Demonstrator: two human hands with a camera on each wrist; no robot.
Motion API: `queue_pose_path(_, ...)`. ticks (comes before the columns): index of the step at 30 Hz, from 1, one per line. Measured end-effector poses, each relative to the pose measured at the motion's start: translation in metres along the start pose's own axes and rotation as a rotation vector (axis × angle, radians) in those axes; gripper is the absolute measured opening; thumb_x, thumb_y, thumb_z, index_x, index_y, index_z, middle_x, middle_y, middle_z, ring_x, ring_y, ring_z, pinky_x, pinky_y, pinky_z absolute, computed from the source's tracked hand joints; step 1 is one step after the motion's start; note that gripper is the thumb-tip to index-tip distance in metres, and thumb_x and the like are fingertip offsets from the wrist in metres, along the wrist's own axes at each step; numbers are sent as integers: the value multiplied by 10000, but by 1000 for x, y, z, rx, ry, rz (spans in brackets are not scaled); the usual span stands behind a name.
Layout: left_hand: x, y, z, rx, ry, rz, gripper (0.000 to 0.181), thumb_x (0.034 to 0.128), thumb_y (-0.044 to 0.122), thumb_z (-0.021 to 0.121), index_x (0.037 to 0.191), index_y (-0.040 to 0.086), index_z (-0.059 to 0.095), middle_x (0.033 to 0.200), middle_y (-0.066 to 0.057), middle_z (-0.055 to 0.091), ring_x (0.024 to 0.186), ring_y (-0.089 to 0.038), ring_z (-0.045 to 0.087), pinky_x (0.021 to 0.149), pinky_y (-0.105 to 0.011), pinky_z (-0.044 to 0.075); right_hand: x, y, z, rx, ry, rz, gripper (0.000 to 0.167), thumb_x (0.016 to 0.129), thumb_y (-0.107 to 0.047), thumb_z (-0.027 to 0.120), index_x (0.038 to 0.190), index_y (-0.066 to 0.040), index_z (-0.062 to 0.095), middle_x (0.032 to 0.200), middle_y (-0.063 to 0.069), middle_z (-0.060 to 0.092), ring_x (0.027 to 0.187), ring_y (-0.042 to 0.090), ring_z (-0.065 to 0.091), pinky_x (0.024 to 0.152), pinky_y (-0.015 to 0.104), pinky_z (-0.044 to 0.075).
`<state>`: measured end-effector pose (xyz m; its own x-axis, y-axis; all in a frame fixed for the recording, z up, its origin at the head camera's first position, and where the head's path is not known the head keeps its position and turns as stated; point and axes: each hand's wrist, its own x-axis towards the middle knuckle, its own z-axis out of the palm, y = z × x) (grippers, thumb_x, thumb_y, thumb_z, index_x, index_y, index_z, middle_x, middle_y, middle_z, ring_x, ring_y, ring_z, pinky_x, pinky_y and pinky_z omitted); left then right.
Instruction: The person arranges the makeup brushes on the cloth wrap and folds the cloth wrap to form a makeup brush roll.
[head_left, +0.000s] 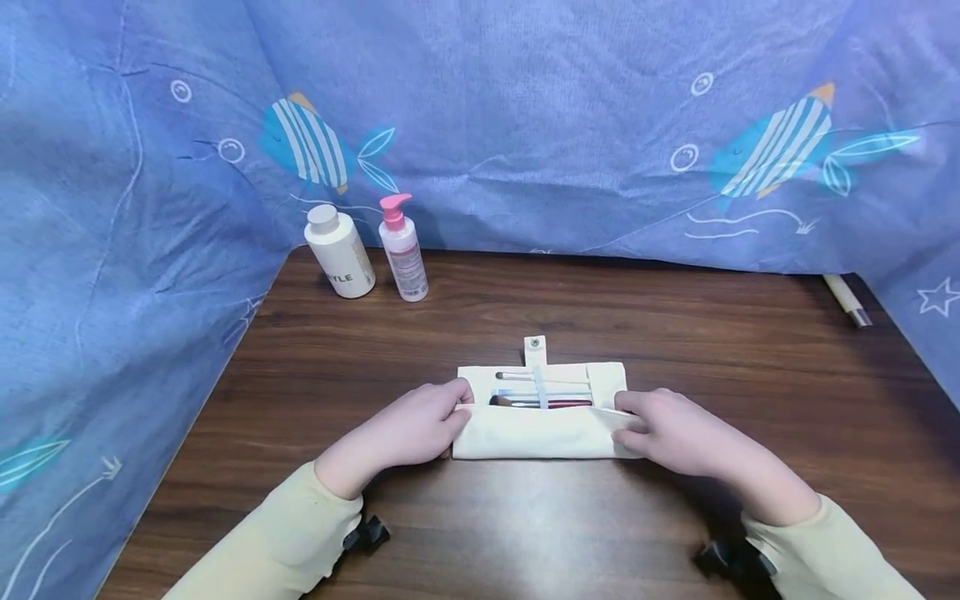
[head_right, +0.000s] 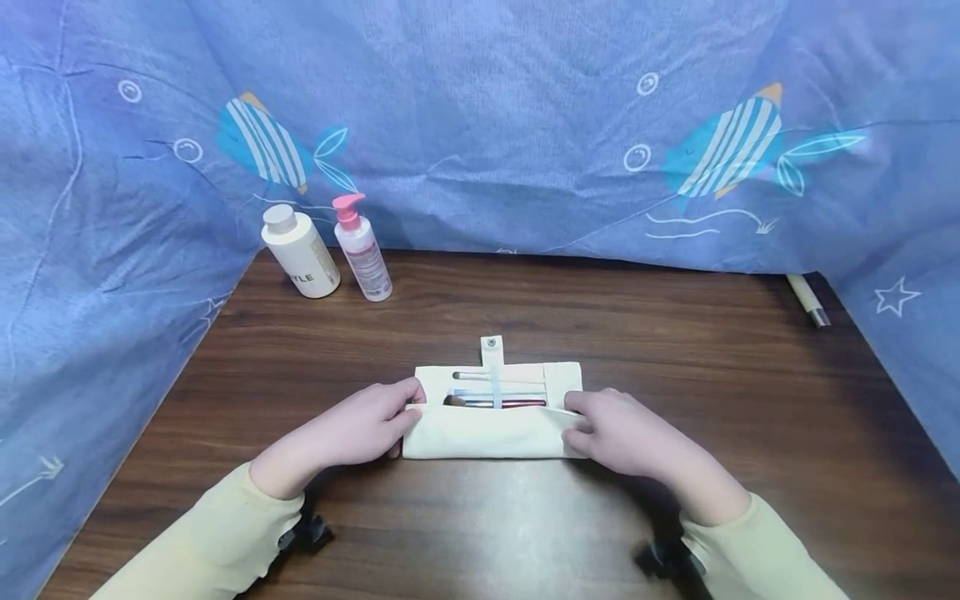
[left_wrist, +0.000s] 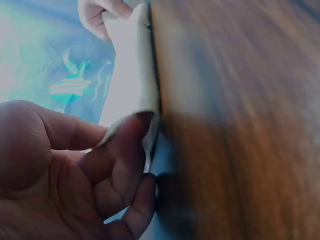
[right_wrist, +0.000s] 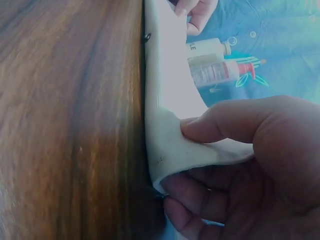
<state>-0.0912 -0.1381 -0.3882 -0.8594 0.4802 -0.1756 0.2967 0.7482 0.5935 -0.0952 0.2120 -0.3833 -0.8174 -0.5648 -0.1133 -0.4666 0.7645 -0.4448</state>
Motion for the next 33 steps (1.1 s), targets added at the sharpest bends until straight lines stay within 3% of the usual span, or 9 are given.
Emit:
queue_pose_path(4,1,-1,-1,-42,-31,-60,82,1012,147,529,946,168,573,552,65,567,491,-105,562,536,-293,447,2,0,-1,41,-9,56,279,897,-180,727,791,-224,473,623,-147,346,543,17,301,511,206,283)
queue_pose_path(7,2,-3,-2,-61,-49,-100,84,998,144,547,922,163,575,516,58,568,434,-104,571,518,-299,460,4,-2,0,61,-12,94,156,884,-204,754,927,-216,604,683,-131,503,612,61,431,570,245,373)
queue_pose_path(10,3,-4,-3,-41,-51,-120,84,993,156,565,911,169,574,511,71,578,405,-99,577,516,-306,470,5,-2,-1,43,-8,121,266,875,-244,782,1106,-193,660,717,-110,579,683,114,491,635,298,417)
queue_pose_path(13,5,-5,-2,5,-46,-115,76,988,173,583,913,177,573,530,110,591,412,-78,566,517,-302,461,6,-1,0,19,-21,141,340,883,-272,787,1178,-165,656,659,-100,545,682,124,492,653,327,429)
queue_pose_path(16,7,-6,-1,10,-59,-123,83,983,173,594,906,180,565,533,135,605,396,-74,552,495,-301,457,6,1,0,15,-35,152,338,889,-279,785,1179,-168,653,619,-91,502,669,120,487,657,327,432)
queue_pose_path(21,6,-6,0,-17,-78,-150,92,973,157,584,891,177,548,529,134,620,384,-97,563,471,-304,457,7,2,2,21,-48,146,298,889,-292,787,1139,-185,664,701,-113,578,711,130,507,665,326,432)
queue_pose_path(25,6,-6,1,24,-69,-159,75,972,171,583,905,183,551,539,139,621,435,-108,583,510,-312,454,9,2,2,25,-30,157,335,871,-275,807,1138,-183,627,759,-78,603,706,134,518,656,328,435)
queue_pose_path(30,-2,8,2,256,59,-131,143,919,236,654,1026,217,561,591,92,545,533,-148,519,513,-341,419,8,-1,5,-48,94,79,434,796,-210,876,1111,-223,577,939,-32,546,801,155,501,687,328,426)
queue_pose_path(33,-12,25,5,381,188,48,234,882,218,692,1101,228,608,682,64,606,589,-169,563,510,-368,452,5,-5,8,-141,190,-45,389,747,-129,899,1022,-237,646,917,-52,474,815,150,457,691,309,410)
